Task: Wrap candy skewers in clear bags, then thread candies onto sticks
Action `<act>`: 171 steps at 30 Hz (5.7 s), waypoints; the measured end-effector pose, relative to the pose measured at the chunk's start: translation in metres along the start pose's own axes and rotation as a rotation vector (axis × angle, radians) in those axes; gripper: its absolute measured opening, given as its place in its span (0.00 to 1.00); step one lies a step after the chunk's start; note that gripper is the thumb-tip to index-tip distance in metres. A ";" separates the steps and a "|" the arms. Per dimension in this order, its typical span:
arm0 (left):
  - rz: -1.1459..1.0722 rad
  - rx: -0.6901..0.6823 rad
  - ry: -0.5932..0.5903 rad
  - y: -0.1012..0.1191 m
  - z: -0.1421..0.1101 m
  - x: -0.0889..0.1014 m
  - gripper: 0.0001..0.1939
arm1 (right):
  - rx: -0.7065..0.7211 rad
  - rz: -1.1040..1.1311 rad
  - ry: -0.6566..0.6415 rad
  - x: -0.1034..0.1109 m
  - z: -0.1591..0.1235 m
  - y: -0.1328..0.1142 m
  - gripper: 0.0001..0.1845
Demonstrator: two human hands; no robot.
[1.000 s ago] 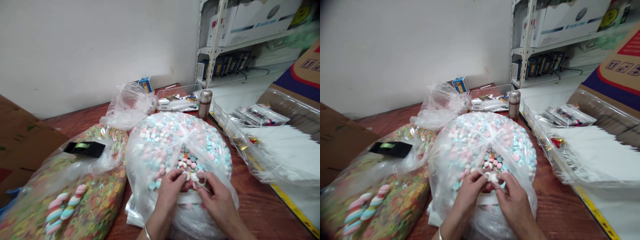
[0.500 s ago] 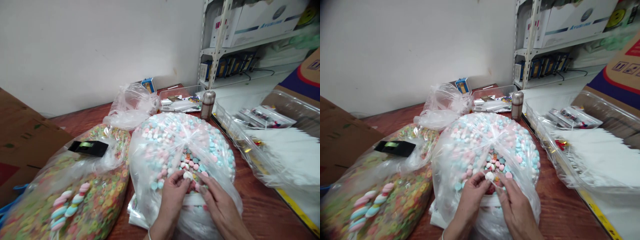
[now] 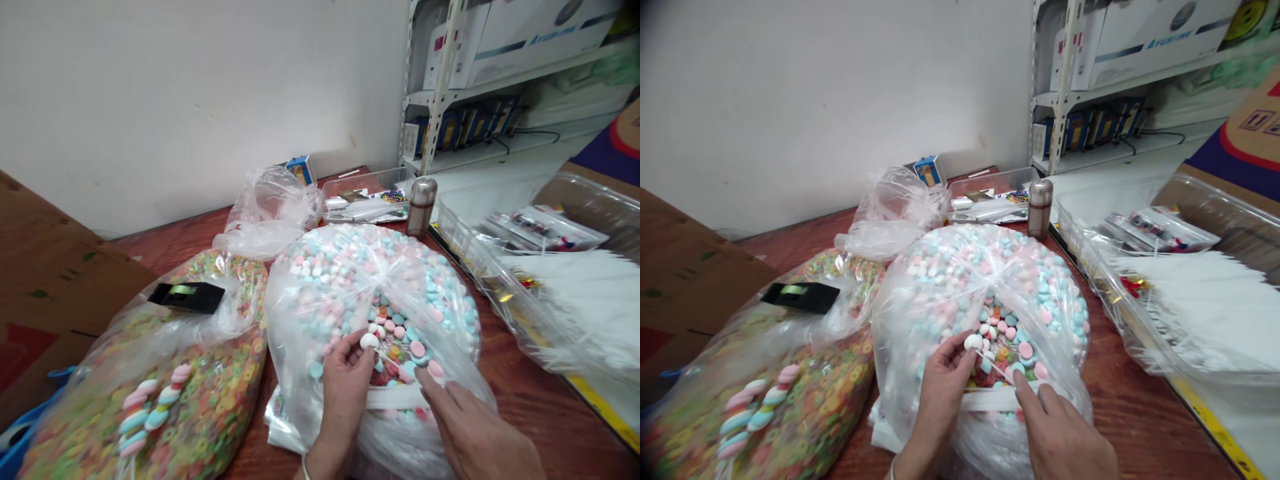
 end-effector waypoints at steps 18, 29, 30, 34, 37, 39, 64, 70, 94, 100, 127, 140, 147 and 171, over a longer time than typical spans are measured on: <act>0.462 -0.406 0.028 -0.006 -0.005 0.003 0.13 | -0.050 0.043 -0.158 0.003 0.010 -0.022 0.28; 0.406 -0.359 -0.019 -0.022 -0.010 0.001 0.14 | -0.084 0.076 -0.062 0.010 0.023 -0.027 0.30; 0.437 -0.405 -0.041 -0.021 -0.012 -0.001 0.13 | -0.091 0.085 -0.060 0.008 0.025 -0.028 0.29; 0.577 -0.531 -0.176 -0.020 -0.019 -0.005 0.16 | -0.123 0.133 -0.049 -0.001 0.036 -0.023 0.15; 0.684 -0.494 -0.096 -0.015 -0.015 0.009 0.24 | -0.159 0.092 -0.072 0.003 0.039 -0.006 0.17; 0.817 -0.503 -0.065 -0.009 -0.010 0.020 0.22 | -0.177 0.019 -0.112 0.012 0.038 0.007 0.23; 0.200 0.160 -0.195 -0.018 0.005 0.021 0.16 | -0.035 0.063 -0.220 0.014 0.005 0.006 0.27; 0.197 0.154 -0.105 -0.014 0.001 0.014 0.15 | -0.048 0.118 -0.240 0.013 0.005 0.003 0.24; 1.130 -0.540 -0.054 -0.001 0.020 0.009 0.07 | -0.238 0.148 -0.248 -0.010 0.013 0.002 0.18; 0.393 0.019 -0.118 -0.009 0.026 0.020 0.11 | -0.190 0.159 -0.204 -0.010 0.012 0.003 0.16; 1.593 -0.404 -0.196 -0.003 -0.005 0.004 0.06 | -0.272 0.249 -0.280 -0.009 0.009 0.000 0.15; 0.372 0.084 -0.208 -0.005 0.008 0.030 0.14 | -0.103 0.190 -0.032 0.008 0.011 -0.002 0.21; 0.327 0.068 -0.180 -0.009 0.003 0.021 0.12 | -0.143 0.182 0.025 0.007 0.011 -0.006 0.19; 1.360 -0.499 -0.187 0.019 0.034 -0.021 0.10 | -0.264 0.251 -0.100 -0.002 0.004 0.022 0.12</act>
Point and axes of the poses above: each hand's wrist, its own z-axis towards the middle knuckle, its own x-axis out of the back of the hand, y = z × x, the point moved 2 cm from there along z, towards the middle knuckle, and after that the axes turned 7 degrees about -y, right-handed, at the moved point
